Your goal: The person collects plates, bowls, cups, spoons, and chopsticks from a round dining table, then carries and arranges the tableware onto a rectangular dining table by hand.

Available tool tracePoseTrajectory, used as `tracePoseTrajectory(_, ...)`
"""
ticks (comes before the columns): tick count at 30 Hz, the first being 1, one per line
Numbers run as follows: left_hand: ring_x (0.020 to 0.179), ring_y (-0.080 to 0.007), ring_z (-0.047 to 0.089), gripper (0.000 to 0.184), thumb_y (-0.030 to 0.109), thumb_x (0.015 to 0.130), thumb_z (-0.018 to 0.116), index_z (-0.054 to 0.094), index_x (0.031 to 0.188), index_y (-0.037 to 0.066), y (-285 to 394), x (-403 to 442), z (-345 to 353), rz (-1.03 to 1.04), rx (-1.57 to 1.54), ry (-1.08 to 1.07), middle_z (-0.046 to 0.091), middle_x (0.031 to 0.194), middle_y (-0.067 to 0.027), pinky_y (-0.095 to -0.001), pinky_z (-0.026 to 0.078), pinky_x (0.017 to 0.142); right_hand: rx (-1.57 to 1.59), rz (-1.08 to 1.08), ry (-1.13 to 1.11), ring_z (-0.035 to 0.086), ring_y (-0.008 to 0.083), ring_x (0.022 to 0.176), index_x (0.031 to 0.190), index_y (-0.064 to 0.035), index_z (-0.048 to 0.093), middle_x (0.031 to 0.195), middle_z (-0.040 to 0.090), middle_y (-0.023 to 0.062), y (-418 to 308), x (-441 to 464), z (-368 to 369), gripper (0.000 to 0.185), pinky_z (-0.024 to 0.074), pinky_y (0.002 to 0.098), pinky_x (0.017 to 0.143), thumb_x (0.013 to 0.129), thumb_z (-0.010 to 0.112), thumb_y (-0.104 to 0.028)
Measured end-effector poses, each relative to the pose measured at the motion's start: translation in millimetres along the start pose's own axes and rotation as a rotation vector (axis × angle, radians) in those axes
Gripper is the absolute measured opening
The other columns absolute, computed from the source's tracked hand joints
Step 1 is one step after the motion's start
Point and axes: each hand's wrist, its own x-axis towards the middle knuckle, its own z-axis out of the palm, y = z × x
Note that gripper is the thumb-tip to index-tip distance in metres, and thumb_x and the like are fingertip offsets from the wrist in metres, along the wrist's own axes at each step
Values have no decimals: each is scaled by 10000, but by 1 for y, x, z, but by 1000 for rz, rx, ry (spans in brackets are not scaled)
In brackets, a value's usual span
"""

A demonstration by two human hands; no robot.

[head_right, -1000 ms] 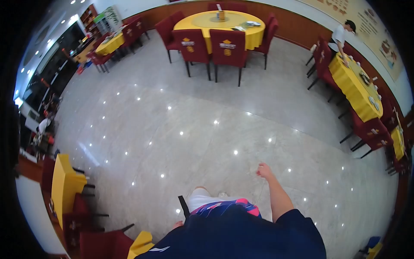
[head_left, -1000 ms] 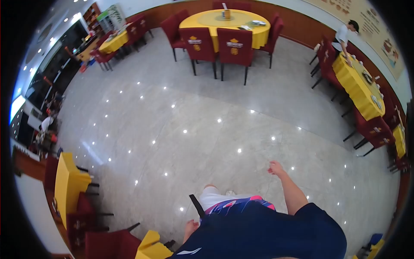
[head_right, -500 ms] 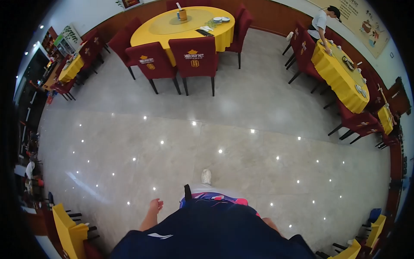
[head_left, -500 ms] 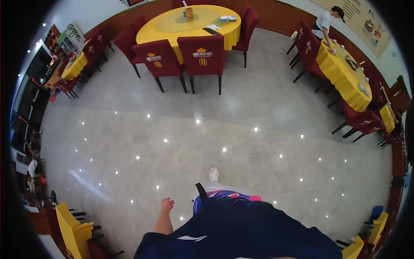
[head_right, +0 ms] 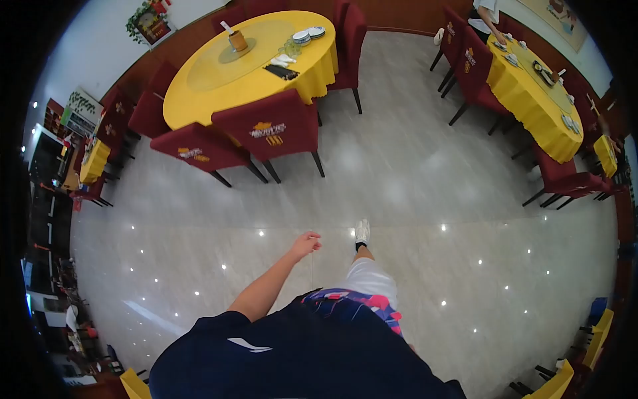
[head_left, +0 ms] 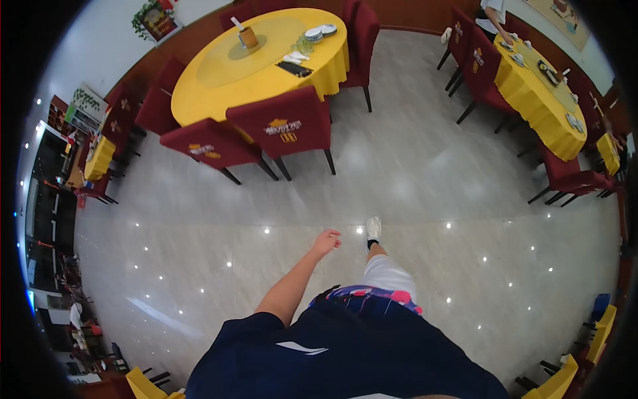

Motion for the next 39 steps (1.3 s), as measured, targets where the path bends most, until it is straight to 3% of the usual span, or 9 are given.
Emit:
tracePoseTrajectory(6, 762, -175, 655, 276, 92, 851, 503, 607, 1096, 20, 81, 93, -5, -82, 255, -271, 683, 868, -119, -301, 526, 700, -164, -349, 24, 655, 260, 655, 747, -6, 646, 738, 674, 158, -13, 201, -65, 327, 511, 419, 605, 868, 489, -266)
tracePoseTrajectory(8, 776, -168, 643, 262, 93, 851, 519, 613, 1084, 21, 98, 124, -18, 136, 590, -160, 676, 865, -115, -297, 520, 720, 658, 421, 33, 622, 183, 549, 841, -15, 654, 711, 665, 114, -69, 309, -147, 283, 451, 331, 446, 874, 548, -276)
tracePoseTrajectory(12, 782, -155, 619, 231, 83, 899, 503, 608, 1101, 40, 140, 207, -50, 71, -128, 63, 657, 866, -97, -297, 512, 751, 411, 342, -42, 612, 152, 551, 1072, -51, 623, 807, 667, 87, -155, 509, -296, 283, 411, 276, 405, 882, 538, -242)
tracePoseTrajectory(16, 788, -154, 622, 238, 74, 920, 477, 591, 1125, 36, 188, 267, -84, 81, -257, 110, 662, 877, -94, -298, 512, 744, 239, 111, 95, 626, 150, 564, 1100, -62, 622, 849, 667, 83, -252, 671, -381, 309, 446, 286, 420, 798, 586, -118)
tracePoseTrajectory(19, 794, -148, 625, 251, 117, 938, 471, 582, 1152, 46, 198, 312, -113, 101, -330, 213, 668, 896, -86, -299, 508, 739, 22, -23, 155, 665, 220, 695, 1102, -73, 623, 889, 669, 109, -317, 773, -388, 315, 529, 346, 559, 795, 620, -146)
tracePoseTrajectory(21, 788, -143, 630, 255, 176, 949, 476, 584, 1154, 68, 223, 317, -136, -68, -697, 473, 677, 901, -76, -299, 500, 731, -264, -250, 179, 639, 324, 933, 1135, -94, 599, 1037, 629, 183, -369, 823, -383, 366, 516, 413, 816, 777, 650, -150)
tracePoseTrajectory(23, 781, -139, 631, 255, 198, 947, 486, 588, 1147, 79, 211, 326, -152, -209, -727, 545, 679, 892, -68, -295, 493, 719, -373, -253, 125, 586, 358, 1048, 1190, -109, 559, 1188, 545, 179, -446, 865, -383, 450, 486, 445, 888, 763, 685, -175)
tracePoseTrajectory(31, 775, -133, 626, 283, 280, 942, 509, 589, 1156, 114, 229, 314, -135, -694, -935, 730, 681, 881, -36, -313, 468, 721, -496, -712, 128, 644, 378, 858, 1173, -115, 552, 1249, 490, 188, -681, 1102, -388, 392, 539, 470, 723, 796, 643, -176)
tracePoseTrajectory(39, 876, -142, 617, 367, 298, 963, 452, 543, 1248, 85, 371, 366, -10, -779, -1349, 1275, 662, 1018, -66, -319, 469, 792, -786, -921, -154, 648, 369, 840, 1138, -119, 559, 1146, 498, 193, -756, 1314, -330, 335, 539, 477, 699, 822, 612, -213)
